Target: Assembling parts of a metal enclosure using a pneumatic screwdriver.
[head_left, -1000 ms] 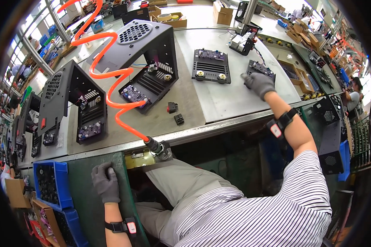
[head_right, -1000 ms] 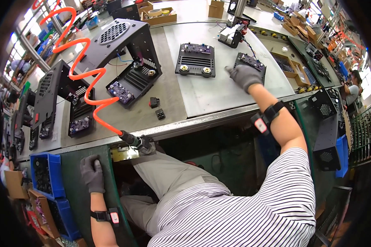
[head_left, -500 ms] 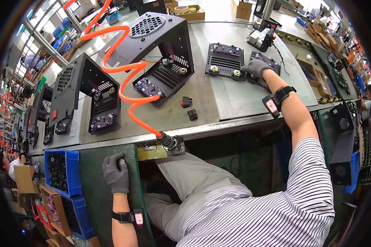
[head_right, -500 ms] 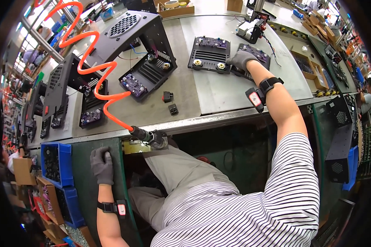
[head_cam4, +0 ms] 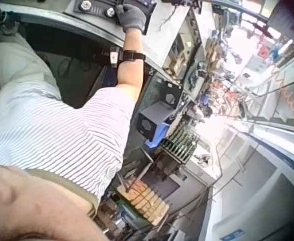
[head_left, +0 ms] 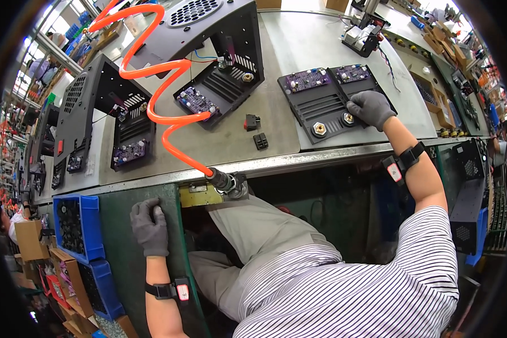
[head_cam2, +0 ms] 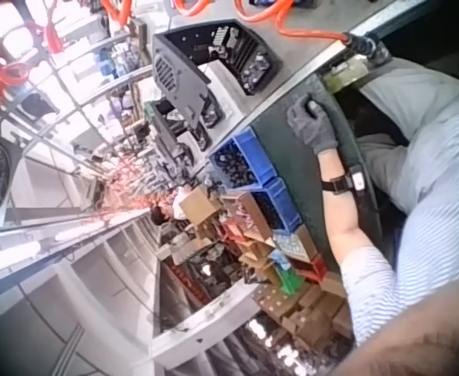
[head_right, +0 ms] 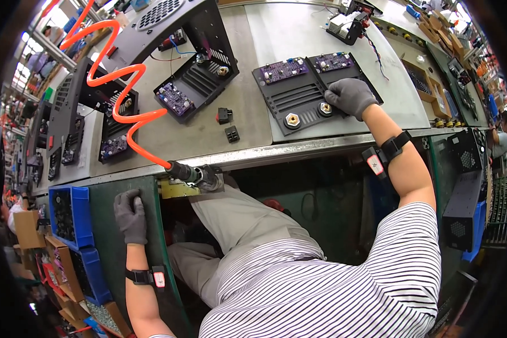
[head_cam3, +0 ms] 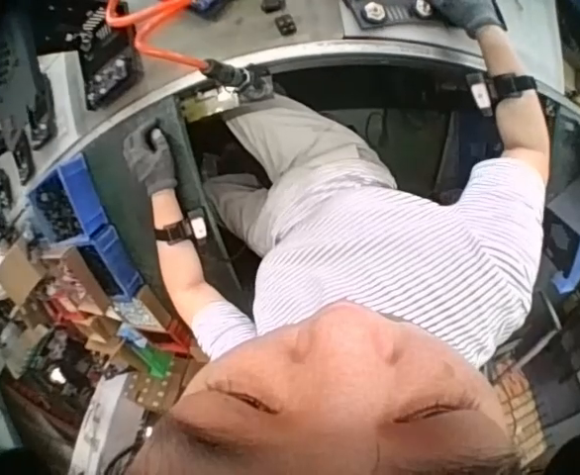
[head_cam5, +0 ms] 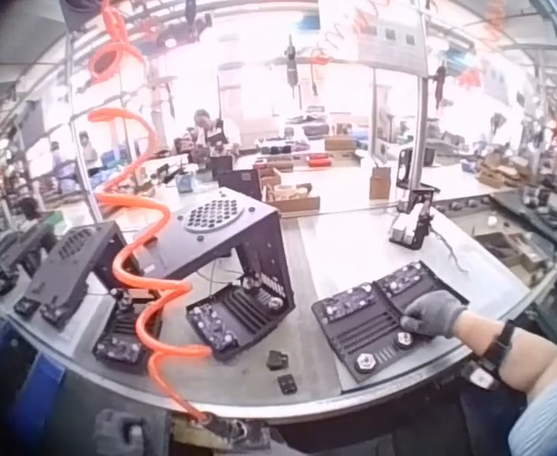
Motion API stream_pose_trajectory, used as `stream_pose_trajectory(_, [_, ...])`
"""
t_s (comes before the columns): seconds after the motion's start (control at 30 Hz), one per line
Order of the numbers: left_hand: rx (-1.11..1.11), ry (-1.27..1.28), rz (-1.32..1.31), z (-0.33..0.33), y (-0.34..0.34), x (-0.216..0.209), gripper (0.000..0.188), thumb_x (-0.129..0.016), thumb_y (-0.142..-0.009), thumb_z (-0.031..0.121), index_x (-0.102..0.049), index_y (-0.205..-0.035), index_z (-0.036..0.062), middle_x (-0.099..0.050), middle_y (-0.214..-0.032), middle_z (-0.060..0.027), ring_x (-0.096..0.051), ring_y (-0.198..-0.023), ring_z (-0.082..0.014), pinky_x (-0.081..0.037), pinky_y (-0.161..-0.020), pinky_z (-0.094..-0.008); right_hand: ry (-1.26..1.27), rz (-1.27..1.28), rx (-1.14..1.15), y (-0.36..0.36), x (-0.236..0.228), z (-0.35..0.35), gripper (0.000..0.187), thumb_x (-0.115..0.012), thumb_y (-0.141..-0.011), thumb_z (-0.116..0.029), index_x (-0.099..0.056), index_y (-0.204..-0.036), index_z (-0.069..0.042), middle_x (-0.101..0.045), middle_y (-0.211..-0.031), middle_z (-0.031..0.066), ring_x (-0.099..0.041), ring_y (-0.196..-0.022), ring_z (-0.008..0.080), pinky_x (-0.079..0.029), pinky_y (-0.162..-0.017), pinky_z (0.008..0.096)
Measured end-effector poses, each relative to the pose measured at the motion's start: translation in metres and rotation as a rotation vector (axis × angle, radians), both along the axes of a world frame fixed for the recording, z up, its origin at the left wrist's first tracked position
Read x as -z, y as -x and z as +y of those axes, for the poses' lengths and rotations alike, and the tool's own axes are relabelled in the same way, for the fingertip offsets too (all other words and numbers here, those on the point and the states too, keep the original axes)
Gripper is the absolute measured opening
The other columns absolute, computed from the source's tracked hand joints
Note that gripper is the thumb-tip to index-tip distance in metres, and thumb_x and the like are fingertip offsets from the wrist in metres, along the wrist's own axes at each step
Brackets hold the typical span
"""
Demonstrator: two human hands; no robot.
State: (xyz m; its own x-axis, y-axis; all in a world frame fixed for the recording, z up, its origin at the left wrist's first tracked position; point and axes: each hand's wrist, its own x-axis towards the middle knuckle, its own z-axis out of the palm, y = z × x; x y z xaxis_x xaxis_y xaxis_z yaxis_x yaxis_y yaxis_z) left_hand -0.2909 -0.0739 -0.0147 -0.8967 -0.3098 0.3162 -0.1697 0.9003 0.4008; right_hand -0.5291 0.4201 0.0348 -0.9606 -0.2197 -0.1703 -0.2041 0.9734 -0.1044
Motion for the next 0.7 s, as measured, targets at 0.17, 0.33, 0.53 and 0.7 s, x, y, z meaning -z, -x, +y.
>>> stream_pose_trajectory(0.17, [0.008, 0.004, 0.005, 0.001, 0.001, 0.0, 0.014, -0.057, -0.077, 0.009, -0.062, -0.09, 0.0082, -0.056, -0.09, -0.009, -0.052, -0.091, -0.0272, -0.042, -0.085, -0.037, 0.03, 0.155, -0.025, -0.002, 0.009, 0.009, 0.026, -0.054, -0.084, -0.033, -0.065, -0.08, -0.009, -0.063, -0.075, 0.0136, -0.06, -0.074, 0.0322, -0.047, -0.067, 0.0403])
stream_pose_trajectory(0.33, [0.022, 0.043, 0.004, 0.001, 0.0, -0.003, 0.014, -0.055, -0.079, 0.005, -0.062, -0.091, 0.0065, -0.057, -0.09, -0.0084, -0.054, -0.091, -0.0247, -0.043, -0.083, -0.034, 0.003, 0.141, -0.025, 0.003, 0.012, 0.009, 0.029, -0.052, -0.085, -0.034, -0.064, -0.078, -0.009, -0.063, -0.075, 0.0139, -0.06, -0.075, 0.0331, -0.046, -0.068, 0.0411])
stream_pose_trajectory(0.53, [0.018, 0.024, 0.003, 0.0, -0.001, -0.003, 0.015, -0.058, -0.077, 0.01, -0.064, -0.091, 0.0108, -0.058, -0.092, -0.009, -0.053, -0.092, -0.0273, -0.042, -0.085, -0.0377, 0.03, 0.173, -0.032, 0.004, 0.016, 0.01, 0.028, -0.053, -0.084, -0.034, -0.065, -0.079, -0.009, -0.063, -0.077, 0.0143, -0.06, -0.076, 0.0334, -0.047, -0.068, 0.0414])
stream_pose_trajectory(0.7, [0.082, -0.016, -0.008, -0.015, -0.013, -0.001, 0.017, -0.059, -0.078, 0.011, -0.064, -0.093, 0.0098, -0.058, -0.095, -0.0118, -0.053, -0.095, -0.0279, -0.042, -0.086, -0.0377, 0.007, 0.19, -0.015, 0.004, 0.017, 0.006, 0.029, -0.053, -0.083, -0.033, -0.064, -0.076, -0.008, -0.062, -0.075, 0.0157, -0.06, -0.075, 0.034, -0.046, -0.066, 0.0431])
